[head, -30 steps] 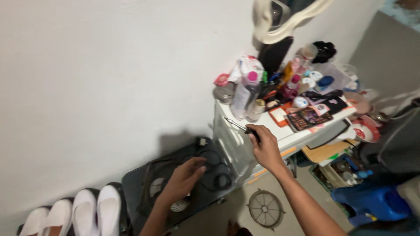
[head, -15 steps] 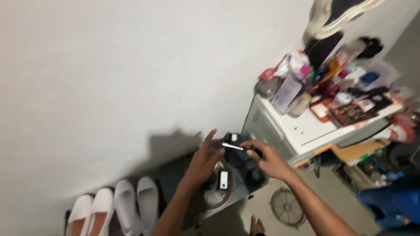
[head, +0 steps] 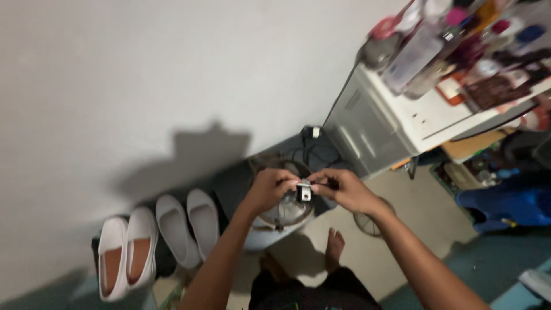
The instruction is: The person uses a screwdriver to remove screws from the front grille of a table fan, then removes the grille and fan blades. They continue to unscrew and remove the rear grille, leaving the fan motor exposed.
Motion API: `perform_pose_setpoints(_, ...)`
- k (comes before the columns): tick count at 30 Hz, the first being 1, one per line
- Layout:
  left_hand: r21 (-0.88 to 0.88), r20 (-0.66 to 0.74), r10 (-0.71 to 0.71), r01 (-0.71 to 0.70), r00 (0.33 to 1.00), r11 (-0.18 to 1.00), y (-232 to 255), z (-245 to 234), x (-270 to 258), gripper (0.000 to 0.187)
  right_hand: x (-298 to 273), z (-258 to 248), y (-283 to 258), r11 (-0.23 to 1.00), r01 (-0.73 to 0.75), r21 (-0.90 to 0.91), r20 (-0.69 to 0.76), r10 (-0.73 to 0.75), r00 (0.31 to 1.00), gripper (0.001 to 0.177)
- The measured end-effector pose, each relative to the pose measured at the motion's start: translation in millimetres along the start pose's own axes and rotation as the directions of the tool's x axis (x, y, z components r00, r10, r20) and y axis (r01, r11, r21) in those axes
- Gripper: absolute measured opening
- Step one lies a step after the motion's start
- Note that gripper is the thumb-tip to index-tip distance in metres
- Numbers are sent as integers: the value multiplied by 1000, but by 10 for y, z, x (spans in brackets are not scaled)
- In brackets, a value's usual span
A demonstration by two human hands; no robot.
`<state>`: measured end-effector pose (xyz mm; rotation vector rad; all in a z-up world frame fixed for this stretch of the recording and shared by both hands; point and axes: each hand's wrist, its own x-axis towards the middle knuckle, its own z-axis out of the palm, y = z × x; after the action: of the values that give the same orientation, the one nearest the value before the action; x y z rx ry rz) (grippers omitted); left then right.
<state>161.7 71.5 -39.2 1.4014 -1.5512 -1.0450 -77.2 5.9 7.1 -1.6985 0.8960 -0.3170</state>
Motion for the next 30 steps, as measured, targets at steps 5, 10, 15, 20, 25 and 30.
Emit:
perform_pose_setpoints(5,-189,3,-34,34,999,981,-176,153,-185,22,-2,118,247,942,-331,53,50,328,943,31)
perform_pose_setpoints(10,-31,-422,-68,61,904,998,-475,265,-362,18,18,238,335,916,-244,-317,-170,198,965,29)
perform_pose_setpoints(15,343,-380,-105,246,919,907,-761,394,-700,25,8,296,358,746,-179,-642,-167,92,982,24)
perform_pose_setpoints(20,677,-198,25,119,980,727,-853,592,-800,40,119,393,455,692,-63,-719,-69,20,997,23)
perform_pose_setpoints(25,794,-50,-1,41,999,607,-886,758,-796,82,236,442,569,653,0,-757,27,31,999,24)
perform_pose_setpoints(30,779,-77,19,49,997,625,-946,778,-867,83,317,547,613,625,-9,-780,67,98,993,26)
